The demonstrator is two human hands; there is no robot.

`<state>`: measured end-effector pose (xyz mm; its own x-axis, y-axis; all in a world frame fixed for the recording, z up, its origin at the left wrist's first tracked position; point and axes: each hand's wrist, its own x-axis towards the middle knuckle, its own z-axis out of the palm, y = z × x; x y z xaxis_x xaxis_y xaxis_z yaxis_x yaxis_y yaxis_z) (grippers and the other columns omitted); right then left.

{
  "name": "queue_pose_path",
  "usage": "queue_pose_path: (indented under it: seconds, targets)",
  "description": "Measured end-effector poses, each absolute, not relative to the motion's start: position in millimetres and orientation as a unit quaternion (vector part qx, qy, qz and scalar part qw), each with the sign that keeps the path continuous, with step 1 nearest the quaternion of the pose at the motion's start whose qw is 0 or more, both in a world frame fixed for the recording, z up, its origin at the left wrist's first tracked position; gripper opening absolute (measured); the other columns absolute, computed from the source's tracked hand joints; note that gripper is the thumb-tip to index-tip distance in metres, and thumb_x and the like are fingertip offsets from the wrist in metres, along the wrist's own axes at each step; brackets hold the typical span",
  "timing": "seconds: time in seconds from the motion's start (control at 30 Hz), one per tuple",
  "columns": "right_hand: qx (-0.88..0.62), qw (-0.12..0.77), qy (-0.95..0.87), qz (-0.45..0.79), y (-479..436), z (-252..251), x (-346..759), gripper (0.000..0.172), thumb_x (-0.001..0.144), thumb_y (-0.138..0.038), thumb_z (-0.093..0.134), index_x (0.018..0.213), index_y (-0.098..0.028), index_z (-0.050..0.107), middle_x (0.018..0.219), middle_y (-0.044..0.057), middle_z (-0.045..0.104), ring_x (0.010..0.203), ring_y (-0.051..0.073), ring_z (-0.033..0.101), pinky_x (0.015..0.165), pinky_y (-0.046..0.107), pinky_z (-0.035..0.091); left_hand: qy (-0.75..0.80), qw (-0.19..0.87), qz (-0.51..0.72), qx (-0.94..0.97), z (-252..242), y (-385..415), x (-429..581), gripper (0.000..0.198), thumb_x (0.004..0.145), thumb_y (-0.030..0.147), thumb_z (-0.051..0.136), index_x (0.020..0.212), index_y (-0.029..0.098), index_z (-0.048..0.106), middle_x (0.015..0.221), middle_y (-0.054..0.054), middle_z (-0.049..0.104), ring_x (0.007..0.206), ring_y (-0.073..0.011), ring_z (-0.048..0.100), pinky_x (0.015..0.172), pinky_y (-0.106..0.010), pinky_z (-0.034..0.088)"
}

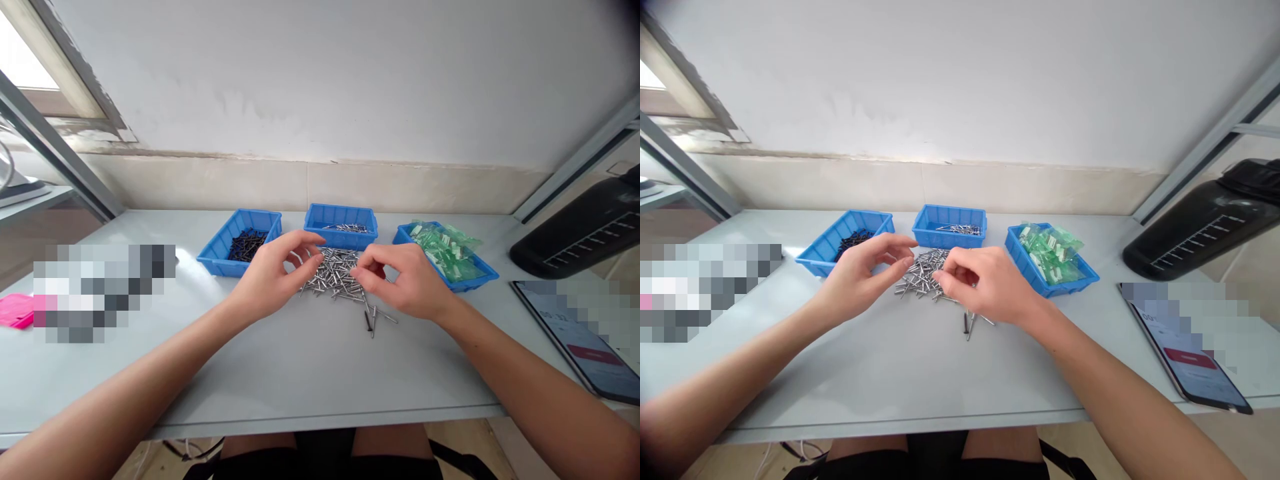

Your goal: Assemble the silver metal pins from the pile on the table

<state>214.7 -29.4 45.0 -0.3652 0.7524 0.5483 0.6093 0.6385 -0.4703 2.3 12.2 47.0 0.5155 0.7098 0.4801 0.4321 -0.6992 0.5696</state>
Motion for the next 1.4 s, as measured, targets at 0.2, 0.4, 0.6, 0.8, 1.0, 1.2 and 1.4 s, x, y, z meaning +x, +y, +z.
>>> queue_pose_path:
  seconds: [0.2,0.4,0.6,0.8,1.0,1.2,1.4]
  targets:
    - [-0.513,0.431,-0.738,0.081,-15.4,42.0,221.6,0.020,0.088,-0.035,0.049,0.084,-0.019,0.061,0.075,0.001,0.064,0.063,0.012,0.057,0.054,0.023,0.044,0.277,0.048,0.203,0.938,36.7,15.6,-0.7,0.020,0.089,0.024,0.047,0.101,0.018,0.062,0.089,-0.004,0.063,0.081,-0.0154,0.061,0.070,-0.027,0.048]
    - [-0.533,0.338,-0.766,0.119,-12.3,37.8,224.1,0.052,0.084,-0.032,0.053,0.134,-0.022,0.040,0.099,0.005,0.068,0.073,0.015,0.065,0.061,0.028,0.051,0.265,0.034,0.136,0.954,34.8,15.8,-1.0,0.021,0.089,0.022,0.046,0.104,0.019,0.061,0.089,-0.004,0.063,0.082,-0.0168,0.060,0.069,-0.028,0.047]
    - [-0.525,0.277,-0.802,0.062,-19.2,35.8,215.3,0.028,0.088,-0.026,0.048,0.114,-0.022,0.057,0.075,-0.001,0.069,0.065,0.014,0.063,0.056,0.025,0.045,0.250,0.027,0.124,0.960,35.1,15.7,-0.9,0.018,0.089,0.024,0.048,0.095,0.018,0.063,0.087,-0.004,0.062,0.080,-0.0172,0.059,0.070,-0.029,0.047]
    - [-0.499,0.216,-0.839,0.027,-20.7,33.9,213.7,0.019,0.090,-0.026,0.046,0.098,-0.021,0.062,0.075,-0.001,0.067,0.066,0.013,0.059,0.057,0.024,0.039,0.254,0.028,0.093,0.962,30.9,16.2,-0.7,0.014,0.086,0.025,0.053,0.089,0.019,0.065,0.083,-0.003,0.062,0.077,-0.0169,0.059,0.069,-0.028,0.047]
    - [-0.437,0.139,-0.887,0.052,-22.6,31.9,211.0,0.015,0.090,-0.023,0.046,0.081,-0.020,0.058,0.070,-0.002,0.063,0.064,0.012,0.056,0.054,0.025,0.032,0.253,0.036,0.077,0.964,26.3,18.0,0.1,0.013,0.086,0.023,0.053,0.091,0.019,0.064,0.086,-0.003,0.062,0.080,-0.0173,0.058,0.072,-0.029,0.047]
    - [-0.423,0.107,-0.898,0.062,-22.8,28.2,209.9,0.010,0.088,-0.021,0.047,0.082,-0.020,0.056,0.077,-0.001,0.064,0.067,0.013,0.057,0.053,0.025,0.030,0.265,-0.004,0.103,0.959,25.6,18.8,1.3,0.014,0.087,0.023,0.050,0.094,0.018,0.061,0.085,-0.004,0.061,0.081,-0.0185,0.057,0.072,-0.030,0.046]
    - [-0.414,0.079,-0.907,0.023,-24.1,23.4,204.4,0.015,0.091,-0.018,0.044,0.085,-0.019,0.058,0.077,0.000,0.063,0.070,0.013,0.058,0.055,0.024,0.032,0.265,-0.002,0.098,0.959,24.2,19.8,0.7,0.014,0.085,0.019,0.050,0.094,0.018,0.061,0.082,-0.003,0.060,0.080,-0.0180,0.056,0.071,-0.030,0.046]
